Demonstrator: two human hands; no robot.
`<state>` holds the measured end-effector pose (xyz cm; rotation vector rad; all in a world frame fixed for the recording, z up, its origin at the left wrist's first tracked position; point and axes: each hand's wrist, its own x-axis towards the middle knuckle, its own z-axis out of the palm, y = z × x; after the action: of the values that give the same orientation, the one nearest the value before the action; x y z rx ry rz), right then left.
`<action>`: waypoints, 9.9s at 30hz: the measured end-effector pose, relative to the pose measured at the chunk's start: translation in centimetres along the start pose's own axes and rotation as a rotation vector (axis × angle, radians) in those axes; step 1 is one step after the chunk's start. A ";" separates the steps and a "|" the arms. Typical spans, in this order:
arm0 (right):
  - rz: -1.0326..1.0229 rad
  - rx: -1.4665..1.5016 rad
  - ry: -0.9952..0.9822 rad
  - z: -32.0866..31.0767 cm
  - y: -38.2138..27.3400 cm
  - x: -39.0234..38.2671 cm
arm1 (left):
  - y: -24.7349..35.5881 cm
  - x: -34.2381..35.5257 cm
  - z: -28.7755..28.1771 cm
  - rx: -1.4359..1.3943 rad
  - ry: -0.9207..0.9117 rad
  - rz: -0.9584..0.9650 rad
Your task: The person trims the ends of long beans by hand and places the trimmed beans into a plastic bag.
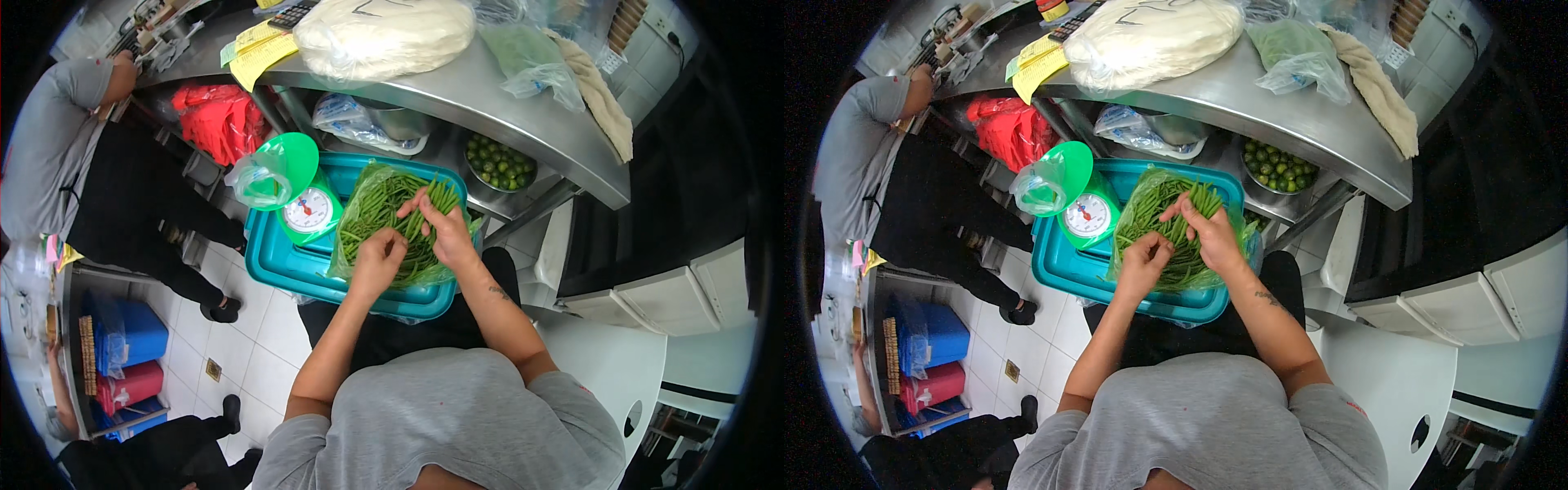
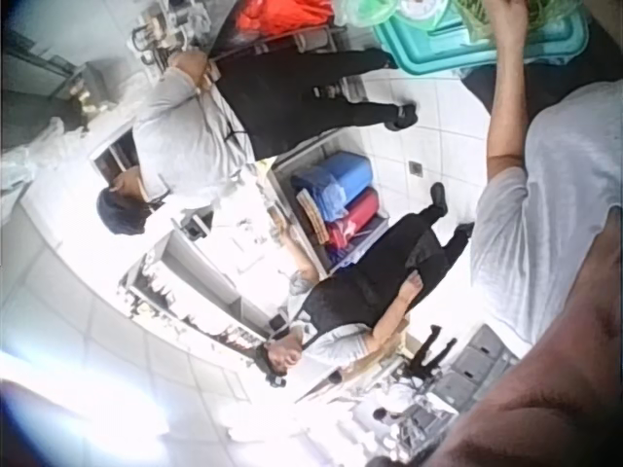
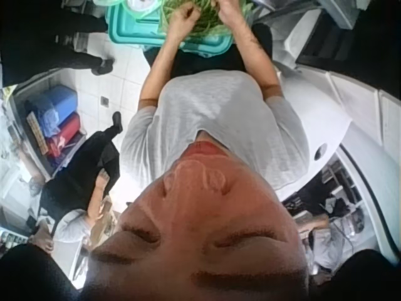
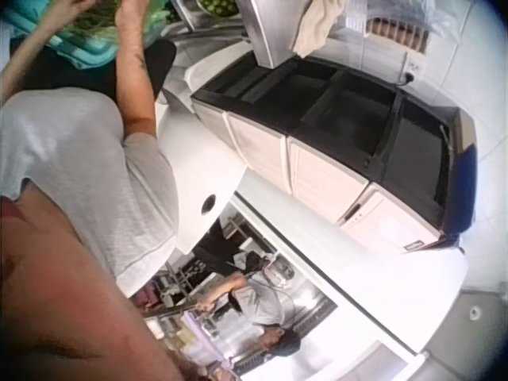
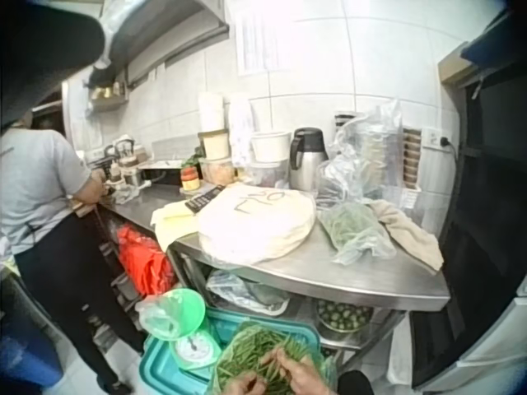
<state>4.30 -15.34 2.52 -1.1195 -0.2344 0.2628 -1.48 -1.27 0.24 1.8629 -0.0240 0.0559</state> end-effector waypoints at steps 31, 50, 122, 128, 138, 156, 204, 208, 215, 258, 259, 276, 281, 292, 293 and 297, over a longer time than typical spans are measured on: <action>0.031 0.298 0.189 -2.2 1.2 -1.3 | -3.6 5.8 1.2 0.922 0.288 0.419; -0.073 -0.430 0.017 2.7 -0.7 -1.4 | 4.4 2.5 -4.0 0.091 0.282 0.245; 0.135 -1.039 -0.185 -1.7 -0.6 0.4 | 1.4 2.9 -3.7 0.740 -0.003 0.591; 0.179 -0.752 -0.087 -0.8 0.9 0.5 | 0.8 3.5 -1.5 0.067 0.215 0.147; 0.329 0.243 -0.018 -1.8 0.0 0.1 | -0.8 4.9 -2.9 0.295 0.331 0.325; 0.135 0.128 -0.082 -0.8 0.3 0.8 | 0.8 3.9 0.1 0.266 0.303 0.273; 0.090 0.421 0.395 -0.4 1.9 0.7 | 1.1 2.6 -0.5 0.294 0.235 0.277; 0.098 0.462 0.396 -0.7 2.1 0.7 | 0.6 2.7 -0.5 0.438 0.168 0.384; 0.056 0.372 0.393 -0.2 1.7 0.3 | 0.3 2.4 0.5 0.480 0.140 0.398; 0.018 -0.180 0.078 -1.9 0.9 0.2 | 1.0 2.1 -1.8 -0.325 0.267 0.053; 0.019 -0.179 0.073 -1.3 0.6 -0.3 | 1.2 2.0 -1.9 -0.323 0.272 0.053; -0.017 -1.217 -0.215 0.8 -0.4 0.1 | -1.1 0.4 -3.4 0.607 0.187 0.304; -0.018 -1.141 -0.214 -0.1 0.7 0.3 | 1.3 1.7 -3.9 0.551 0.260 0.304; 0.236 -0.822 -0.425 0.4 -0.9 0.8 | 4.2 2.5 -4.9 0.268 0.048 0.368; 0.267 -0.695 -0.420 0.1 -0.7 0.7 | 4.3 2.5 -4.8 0.226 0.066 0.337; 0.298 -0.330 -0.361 -0.2 -0.4 0.7 | 3.5 2.9 -5.4 0.180 0.201 0.356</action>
<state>5.10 -15.50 2.84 -1.4310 -0.4431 0.7140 1.12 2.95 5.29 2.0050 -0.2177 0.5051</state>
